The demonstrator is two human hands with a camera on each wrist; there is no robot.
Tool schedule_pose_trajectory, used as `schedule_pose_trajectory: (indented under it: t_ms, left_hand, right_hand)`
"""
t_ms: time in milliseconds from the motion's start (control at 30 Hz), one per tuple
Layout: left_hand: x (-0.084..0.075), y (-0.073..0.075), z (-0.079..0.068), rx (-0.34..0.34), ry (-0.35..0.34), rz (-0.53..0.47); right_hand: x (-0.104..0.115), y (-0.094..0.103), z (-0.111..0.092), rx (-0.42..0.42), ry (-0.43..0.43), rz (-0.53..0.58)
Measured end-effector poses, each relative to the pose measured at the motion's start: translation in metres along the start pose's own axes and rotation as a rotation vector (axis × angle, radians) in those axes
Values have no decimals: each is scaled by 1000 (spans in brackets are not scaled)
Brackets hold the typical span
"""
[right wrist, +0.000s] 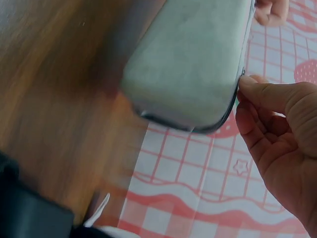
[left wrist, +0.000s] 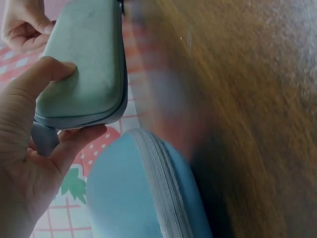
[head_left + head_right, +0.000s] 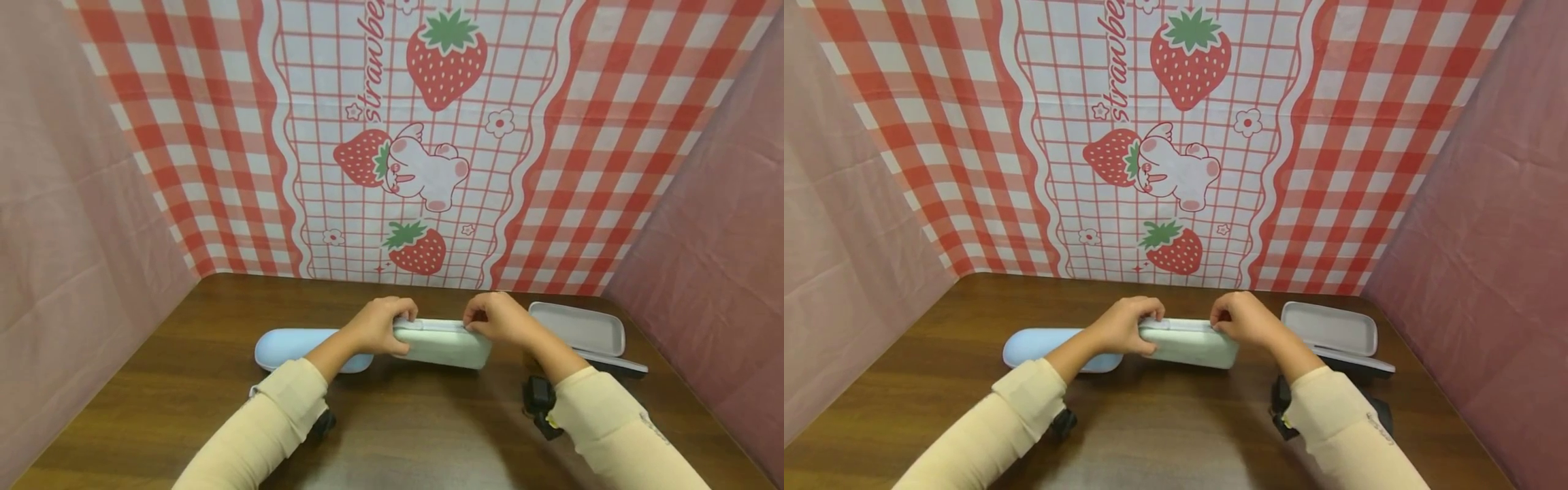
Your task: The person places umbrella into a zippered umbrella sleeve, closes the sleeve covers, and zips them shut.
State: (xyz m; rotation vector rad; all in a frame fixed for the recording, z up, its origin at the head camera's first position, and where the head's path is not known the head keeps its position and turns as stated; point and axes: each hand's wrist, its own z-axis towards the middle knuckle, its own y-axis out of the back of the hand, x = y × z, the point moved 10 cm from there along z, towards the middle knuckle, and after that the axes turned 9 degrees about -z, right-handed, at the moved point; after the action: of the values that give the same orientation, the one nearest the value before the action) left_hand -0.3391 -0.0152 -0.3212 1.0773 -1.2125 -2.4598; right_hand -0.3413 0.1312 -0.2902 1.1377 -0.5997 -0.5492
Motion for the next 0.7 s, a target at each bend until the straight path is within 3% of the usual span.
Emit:
schedule_pose_trajectory:
  t_ms: [433,700]
  left_hand:
    - [5,0,1,15,39,-78]
    - [25,-6,-4,90,131,-209]
  right_hand:
    - [-17,8,-15,7,-78,41]
    - [-38,-5,-30,73,-117,35]
